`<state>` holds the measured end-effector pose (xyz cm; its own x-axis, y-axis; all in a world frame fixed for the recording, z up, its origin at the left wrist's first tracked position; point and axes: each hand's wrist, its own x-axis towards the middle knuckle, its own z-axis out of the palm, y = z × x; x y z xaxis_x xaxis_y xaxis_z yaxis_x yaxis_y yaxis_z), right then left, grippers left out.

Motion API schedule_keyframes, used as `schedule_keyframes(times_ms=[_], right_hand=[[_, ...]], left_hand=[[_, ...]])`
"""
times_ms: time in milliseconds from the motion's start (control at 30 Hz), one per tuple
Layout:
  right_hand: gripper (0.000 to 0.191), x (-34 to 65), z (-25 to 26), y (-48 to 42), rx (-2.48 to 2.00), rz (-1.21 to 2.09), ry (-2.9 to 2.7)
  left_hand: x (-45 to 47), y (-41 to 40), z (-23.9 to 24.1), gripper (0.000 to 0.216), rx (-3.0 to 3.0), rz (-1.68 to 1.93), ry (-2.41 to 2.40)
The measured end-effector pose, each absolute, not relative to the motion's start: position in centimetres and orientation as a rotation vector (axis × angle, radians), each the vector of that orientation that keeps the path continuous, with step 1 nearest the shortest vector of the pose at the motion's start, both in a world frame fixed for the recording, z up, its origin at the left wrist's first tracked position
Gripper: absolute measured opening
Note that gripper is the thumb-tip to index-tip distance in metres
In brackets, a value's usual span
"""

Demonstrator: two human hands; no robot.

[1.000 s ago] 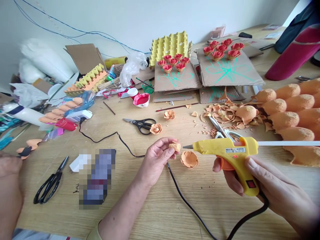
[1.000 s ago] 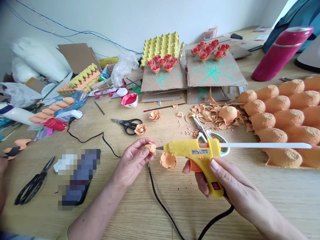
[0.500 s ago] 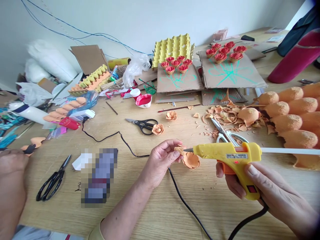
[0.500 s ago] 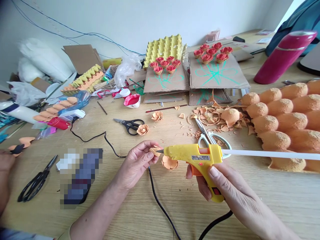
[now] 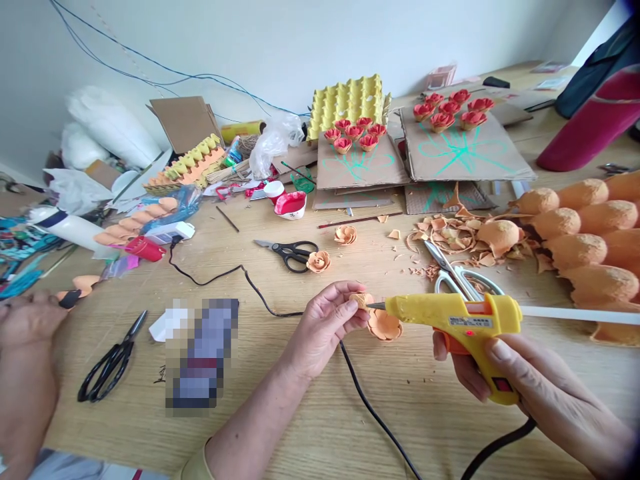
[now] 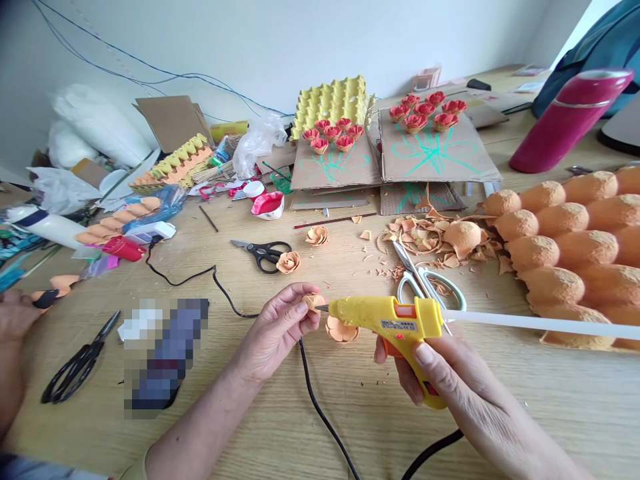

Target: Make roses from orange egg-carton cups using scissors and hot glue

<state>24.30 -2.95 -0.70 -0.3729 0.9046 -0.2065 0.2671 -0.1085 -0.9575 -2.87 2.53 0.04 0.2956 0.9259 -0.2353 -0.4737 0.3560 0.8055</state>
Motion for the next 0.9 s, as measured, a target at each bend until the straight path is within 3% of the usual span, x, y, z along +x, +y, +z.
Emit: schedule_keyframes(times_ms=[600,900], right_hand=[[0.050,23.1,0.8,-3.7,-1.370,1.532,-1.409],[0.047,24.2,-0.4,-3.3,-1.284,1.549,-1.573]], left_hand=[[-2.9,2.4,-0.1,0.025,0.728,1.026,0.802],[-2.8,2.4,0.0,0.025,0.761,1.021,0.821]])
